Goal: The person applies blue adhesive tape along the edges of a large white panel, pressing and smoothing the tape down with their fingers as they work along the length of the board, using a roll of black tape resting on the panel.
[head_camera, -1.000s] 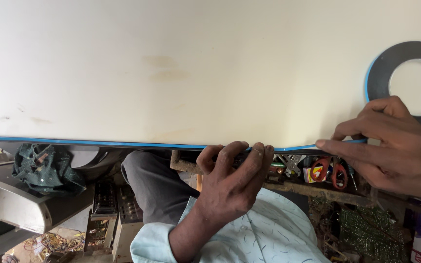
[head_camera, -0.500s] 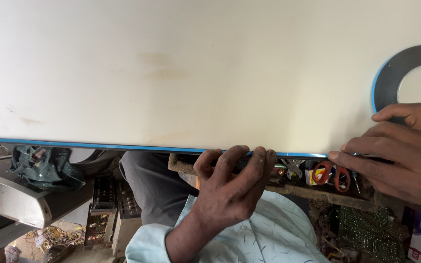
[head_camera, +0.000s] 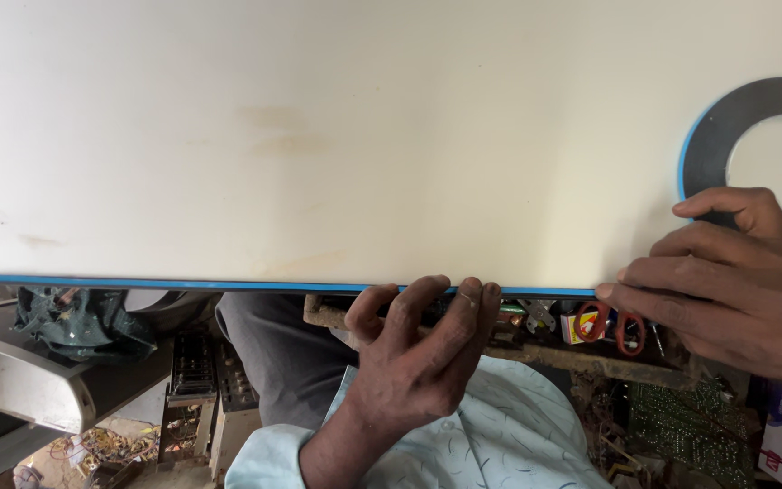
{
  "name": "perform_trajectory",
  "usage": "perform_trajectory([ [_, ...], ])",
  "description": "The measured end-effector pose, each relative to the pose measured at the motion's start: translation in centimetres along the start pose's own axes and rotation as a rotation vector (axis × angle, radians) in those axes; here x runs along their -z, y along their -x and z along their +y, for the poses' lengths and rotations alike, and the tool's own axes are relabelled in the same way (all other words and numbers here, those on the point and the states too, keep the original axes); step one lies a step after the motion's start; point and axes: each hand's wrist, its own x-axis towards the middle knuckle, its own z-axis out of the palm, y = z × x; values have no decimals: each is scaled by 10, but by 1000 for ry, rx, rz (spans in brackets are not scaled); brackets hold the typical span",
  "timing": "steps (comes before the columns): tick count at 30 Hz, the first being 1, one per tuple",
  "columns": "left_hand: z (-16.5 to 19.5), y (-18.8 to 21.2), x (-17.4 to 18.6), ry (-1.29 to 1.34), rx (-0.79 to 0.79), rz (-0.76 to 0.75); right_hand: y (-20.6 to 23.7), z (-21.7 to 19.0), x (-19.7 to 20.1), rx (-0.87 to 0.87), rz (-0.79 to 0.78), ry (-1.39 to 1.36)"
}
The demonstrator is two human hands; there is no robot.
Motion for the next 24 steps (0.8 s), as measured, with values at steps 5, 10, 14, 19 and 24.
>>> perform_trajectory([
  [5, -1, 0, -2, -11, -9, 13, -2, -3, 3, 6, 11, -13],
  [10, 0, 1, -1, -21, -5, -8, -5, -5, 6, 10, 4, 5],
  [14, 1, 1, 0, -9, 0, -24, -5, -7, 4, 11, 18, 10],
  [19, 0, 1, 0, -6, 0, -12, -4, -6, 7, 9, 27, 6],
  [24, 0, 1, 0, 13, 6, -18, -6, -9, 7, 39, 63, 1],
])
